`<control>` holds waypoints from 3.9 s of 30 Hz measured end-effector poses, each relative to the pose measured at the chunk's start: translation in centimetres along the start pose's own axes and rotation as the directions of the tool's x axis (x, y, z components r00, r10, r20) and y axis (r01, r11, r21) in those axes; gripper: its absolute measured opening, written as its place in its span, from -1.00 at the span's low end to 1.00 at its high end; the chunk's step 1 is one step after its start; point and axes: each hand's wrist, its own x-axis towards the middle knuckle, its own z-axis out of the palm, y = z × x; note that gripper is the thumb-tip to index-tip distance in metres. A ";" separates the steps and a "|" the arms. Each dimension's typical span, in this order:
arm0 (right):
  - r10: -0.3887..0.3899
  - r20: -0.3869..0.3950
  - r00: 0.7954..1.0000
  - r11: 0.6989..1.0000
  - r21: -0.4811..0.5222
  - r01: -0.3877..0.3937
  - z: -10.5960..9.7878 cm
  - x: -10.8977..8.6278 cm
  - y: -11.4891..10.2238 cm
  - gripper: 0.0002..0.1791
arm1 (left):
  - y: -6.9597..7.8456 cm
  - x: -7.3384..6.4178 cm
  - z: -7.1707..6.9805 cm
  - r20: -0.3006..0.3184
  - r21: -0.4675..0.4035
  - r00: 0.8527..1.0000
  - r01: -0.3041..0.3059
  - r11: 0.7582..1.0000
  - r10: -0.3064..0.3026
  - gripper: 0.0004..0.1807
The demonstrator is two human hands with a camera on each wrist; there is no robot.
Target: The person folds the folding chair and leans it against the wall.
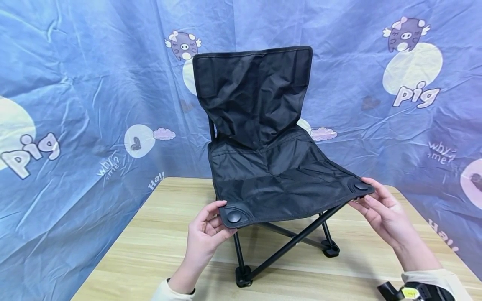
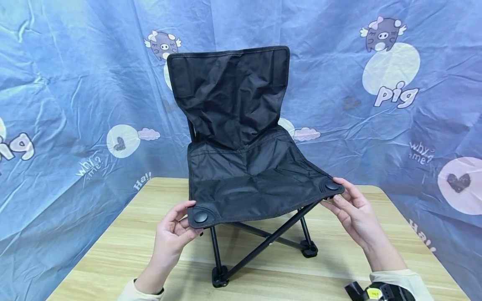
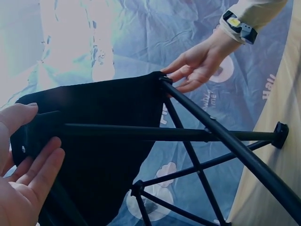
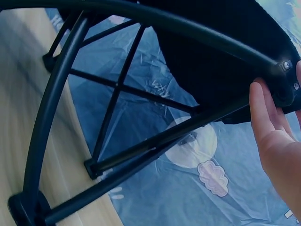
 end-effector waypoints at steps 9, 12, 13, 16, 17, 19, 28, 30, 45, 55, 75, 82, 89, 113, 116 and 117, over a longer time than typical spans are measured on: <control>0.022 0.001 1.000 0.990 0.136 -0.022 0.1 0.4 -0.1 -0.45 | -0.5 0.2 0.1 0.001 -0.047 0.998 -0.068 0.997 0.068 -0.34; 0.035 -0.003 0.999 0.987 0.155 -0.034 0.0 0.4 -0.2 -0.44 | -0.6 0.3 0.1 -0.002 -0.055 0.996 -0.085 0.995 0.085 -0.34; 0.038 -0.005 0.999 0.987 0.158 -0.037 0.0 0.4 -0.2 -0.44 | -0.7 0.4 0.1 -0.001 -0.056 0.996 -0.088 0.995 0.088 -0.35; 0.043 -0.010 0.999 0.984 0.171 -0.041 0.0 0.4 -0.2 -0.44 | -0.7 0.5 0.2 0.003 -0.060 0.996 -0.093 0.994 0.094 -0.36; 0.043 -0.010 0.999 0.983 0.177 -0.041 0.0 0.4 -0.2 -0.44 | -0.7 0.6 0.2 0.004 -0.063 0.996 -0.093 0.994 0.093 -0.36; 0.043 -0.011 0.999 0.981 0.191 -0.040 0.0 0.4 -0.2 -0.44 | -0.7 0.6 0.3 0.006 -0.069 0.996 -0.092 0.993 0.093 -0.37; 0.029 -0.017 0.999 0.977 0.210 -0.025 0.4 0.9 0.0 -0.43 | -0.6 1.1 0.5 -0.020 -0.073 0.995 -0.099 0.992 0.098 -0.37; 0.028 -0.017 0.999 0.977 0.213 -0.023 0.5 1.0 0.1 -0.43 | -0.6 1.1 0.5 -0.024 -0.067 0.995 -0.100 0.993 0.099 -0.37; 0.028 -0.021 0.999 0.969 0.245 -0.022 1.0 1.8 0.4 -0.44 | -0.5 1.6 0.6 -0.059 -0.036 0.994 -0.093 0.995 0.091 -0.31; 0.015 -0.044 0.999 0.959 0.284 -0.002 1.3 2.3 0.6 -0.44 | -0.6 2.2 0.7 -0.062 -0.049 0.994 -0.091 0.995 0.088 -0.31; -0.009 -0.085 0.996 0.955 0.294 0.033 2.5 3.1 0.8 -0.45 | -0.5 3.3 1.2 -0.092 -0.030 0.991 -0.103 0.994 0.100 -0.31; -0.013 -0.101 0.995 0.962 0.269 0.040 2.9 3.3 0.9 -0.45 | -0.4 3.7 1.4 -0.095 -0.039 0.991 -0.095 0.995 0.091 -0.31; -0.021 -0.098 0.995 0.963 0.265 0.047 3.0 3.5 0.8 -0.44 | -0.3 3.9 1.6 -0.096 -0.045 0.992 -0.089 0.995 0.084 -0.28; -0.059 -0.124 0.991 0.958 0.272 0.091 3.7 3.9 0.9 -0.46 | -0.4 4.9 2.4 -0.077 -0.093 0.993 -0.097 0.991 0.090 -0.30; -0.066 -0.135 0.989 0.963 0.251 0.098 3.9 4.0 0.9 -0.45 | -0.3 5.0 2.5 -0.073 -0.093 0.993 -0.098 0.991 0.091 -0.30; -0.068 -0.140 0.988 0.964 0.244 0.101 4.0 4.0 0.9 -0.45 | -0.3 5.0 2.5 -0.071 -0.091 0.993 -0.097 0.991 0.091 -0.29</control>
